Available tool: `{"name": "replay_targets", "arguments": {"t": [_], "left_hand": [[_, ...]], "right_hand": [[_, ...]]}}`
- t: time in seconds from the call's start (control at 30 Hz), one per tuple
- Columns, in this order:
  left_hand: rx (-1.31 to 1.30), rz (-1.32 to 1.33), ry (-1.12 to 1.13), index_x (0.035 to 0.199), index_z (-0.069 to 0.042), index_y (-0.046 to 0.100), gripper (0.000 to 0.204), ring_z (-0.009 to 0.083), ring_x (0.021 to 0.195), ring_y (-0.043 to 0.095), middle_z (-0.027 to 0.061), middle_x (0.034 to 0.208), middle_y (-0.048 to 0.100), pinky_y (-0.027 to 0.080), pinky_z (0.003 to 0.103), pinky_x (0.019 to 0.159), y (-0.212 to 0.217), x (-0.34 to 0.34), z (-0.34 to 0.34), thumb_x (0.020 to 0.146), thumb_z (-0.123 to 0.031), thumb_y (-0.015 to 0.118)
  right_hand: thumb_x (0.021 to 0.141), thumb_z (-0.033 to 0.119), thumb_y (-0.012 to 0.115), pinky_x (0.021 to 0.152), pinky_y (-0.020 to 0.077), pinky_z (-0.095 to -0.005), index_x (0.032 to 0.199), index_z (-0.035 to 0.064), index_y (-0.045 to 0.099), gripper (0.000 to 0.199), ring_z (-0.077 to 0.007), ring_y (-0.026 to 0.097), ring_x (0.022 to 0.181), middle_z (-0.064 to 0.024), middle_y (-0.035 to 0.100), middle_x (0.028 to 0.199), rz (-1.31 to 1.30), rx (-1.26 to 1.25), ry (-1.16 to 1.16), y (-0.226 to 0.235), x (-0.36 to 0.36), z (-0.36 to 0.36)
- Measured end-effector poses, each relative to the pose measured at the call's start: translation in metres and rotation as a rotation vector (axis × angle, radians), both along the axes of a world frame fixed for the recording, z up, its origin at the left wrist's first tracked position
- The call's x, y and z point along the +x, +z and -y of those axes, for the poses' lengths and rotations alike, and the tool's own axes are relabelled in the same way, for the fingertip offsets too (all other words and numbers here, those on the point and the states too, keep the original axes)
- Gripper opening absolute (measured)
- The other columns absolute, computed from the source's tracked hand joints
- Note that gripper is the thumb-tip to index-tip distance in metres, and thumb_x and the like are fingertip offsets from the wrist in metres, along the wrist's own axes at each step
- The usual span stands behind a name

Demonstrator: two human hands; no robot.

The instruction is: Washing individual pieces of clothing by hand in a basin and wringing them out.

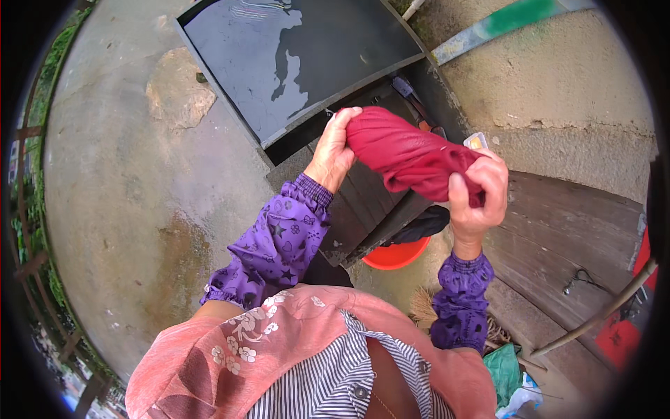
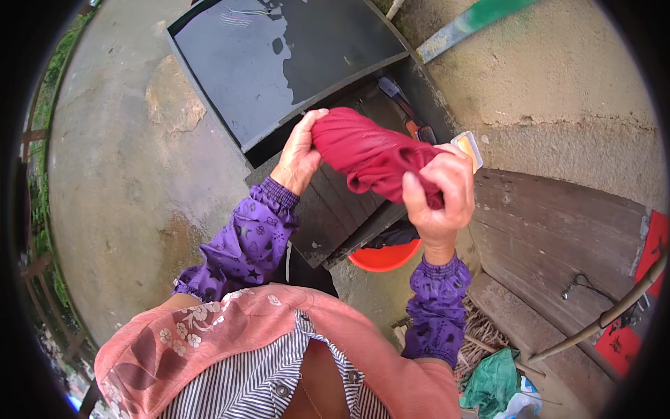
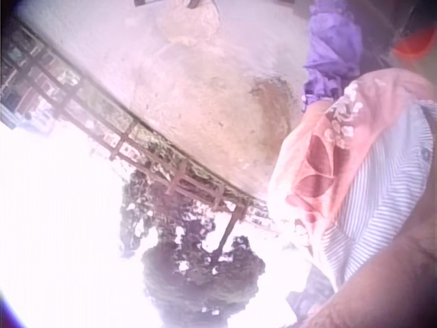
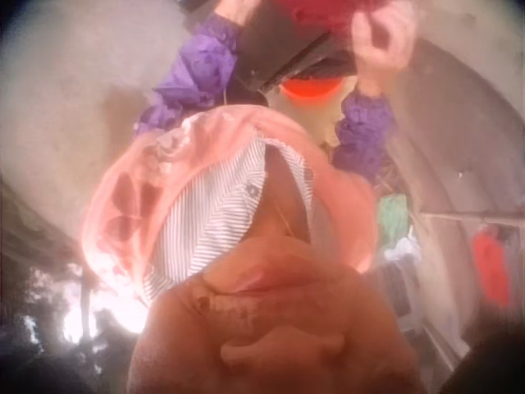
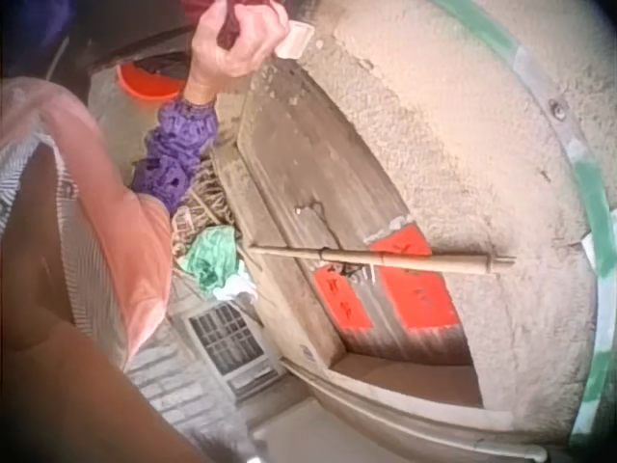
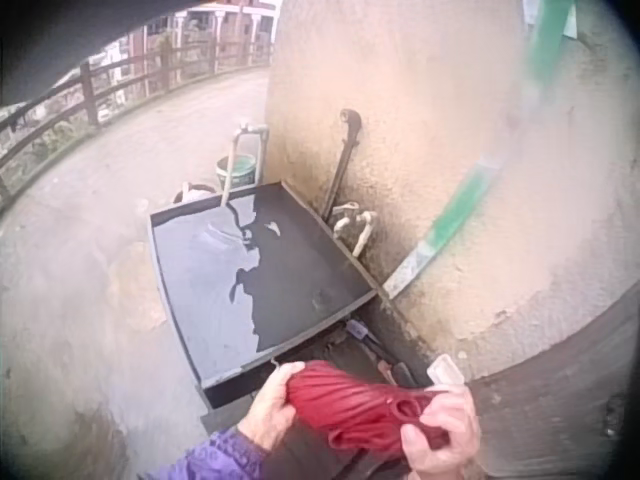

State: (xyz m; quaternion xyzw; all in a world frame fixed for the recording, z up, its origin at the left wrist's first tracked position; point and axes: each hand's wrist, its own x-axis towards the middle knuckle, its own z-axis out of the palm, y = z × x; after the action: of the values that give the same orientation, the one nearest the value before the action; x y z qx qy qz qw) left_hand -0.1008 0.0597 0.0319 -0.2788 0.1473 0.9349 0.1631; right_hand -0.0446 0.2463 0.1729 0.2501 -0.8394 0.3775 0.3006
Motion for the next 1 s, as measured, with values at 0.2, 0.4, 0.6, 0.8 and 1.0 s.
{"name": "replay_targets", "arguments": {"t": [0.2,0.4,0.6,0.8,1.0], "left_hand": [[0.151,-0.005,0.003,0.102,-0.002,0.056,0.027,0.0243,0.097,0.058,0.0110,0.103,0.062,0.045,0.043,0.091,-0.009,0.022,-0.010,0.080,-0.017,0.061],[0.295,0.102,-0.097,0.114,-0.001,0.051,0.042,0.0300,0.111,0.051,0.0144,0.119,0.055,0.036,0.047,0.101,-0.028,0.057,-0.002,0.080,-0.025,0.058],[-0.095,-0.164,-0.057,0.101,-0.003,0.054,0.026,0.0194,0.090,0.057,0.0080,0.096,0.059,0.047,0.036,0.084,-0.014,0.028,0.004,0.076,-0.005,0.061],[-0.397,-0.558,-0.309,0.112,-0.006,0.053,0.041,0.0139,0.092,0.056,0.0049,0.099,0.059,0.047,0.030,0.084,0.061,0.023,0.012,0.072,0.000,0.062],[-0.853,-1.348,-0.570,0.100,-0.007,0.059,0.041,0.0235,0.102,0.056,0.0110,0.105,0.058,0.045,0.033,0.089,0.075,0.033,0.001,0.060,0.000,0.066]], "right_hand": [[0.083,0.003,0.060,0.074,0.0435,-0.0241,0.093,0.0008,0.055,0.012,-0.0092,0.051,0.079,-0.0029,0.056,0.089,0.350,-1.218,-0.513,-0.125,-0.001,-0.009],[0.083,0.003,0.060,0.075,0.0440,-0.0234,0.090,0.0017,0.056,0.008,-0.0092,0.053,0.079,-0.0019,0.058,0.087,0.526,-1.139,-0.416,-0.134,0.003,-0.006],[0.089,0.025,0.056,0.087,0.0458,-0.0360,0.105,0.0014,0.058,0.029,-0.0203,0.059,0.094,-0.0105,0.062,0.101,0.889,-1.438,-0.452,-0.151,0.030,-0.007],[0.086,0.022,0.058,0.083,0.0479,-0.0334,0.099,0.0039,0.058,0.022,-0.0187,0.061,0.090,-0.0081,0.062,0.101,1.327,-1.650,-0.244,-0.177,0.023,-0.005],[0.091,0.021,0.047,0.078,0.0499,-0.0270,0.105,0.0046,0.057,0.024,-0.0136,0.060,0.092,-0.0071,0.062,0.099,1.316,-0.818,0.182,-0.175,0.016,-0.006]]}}
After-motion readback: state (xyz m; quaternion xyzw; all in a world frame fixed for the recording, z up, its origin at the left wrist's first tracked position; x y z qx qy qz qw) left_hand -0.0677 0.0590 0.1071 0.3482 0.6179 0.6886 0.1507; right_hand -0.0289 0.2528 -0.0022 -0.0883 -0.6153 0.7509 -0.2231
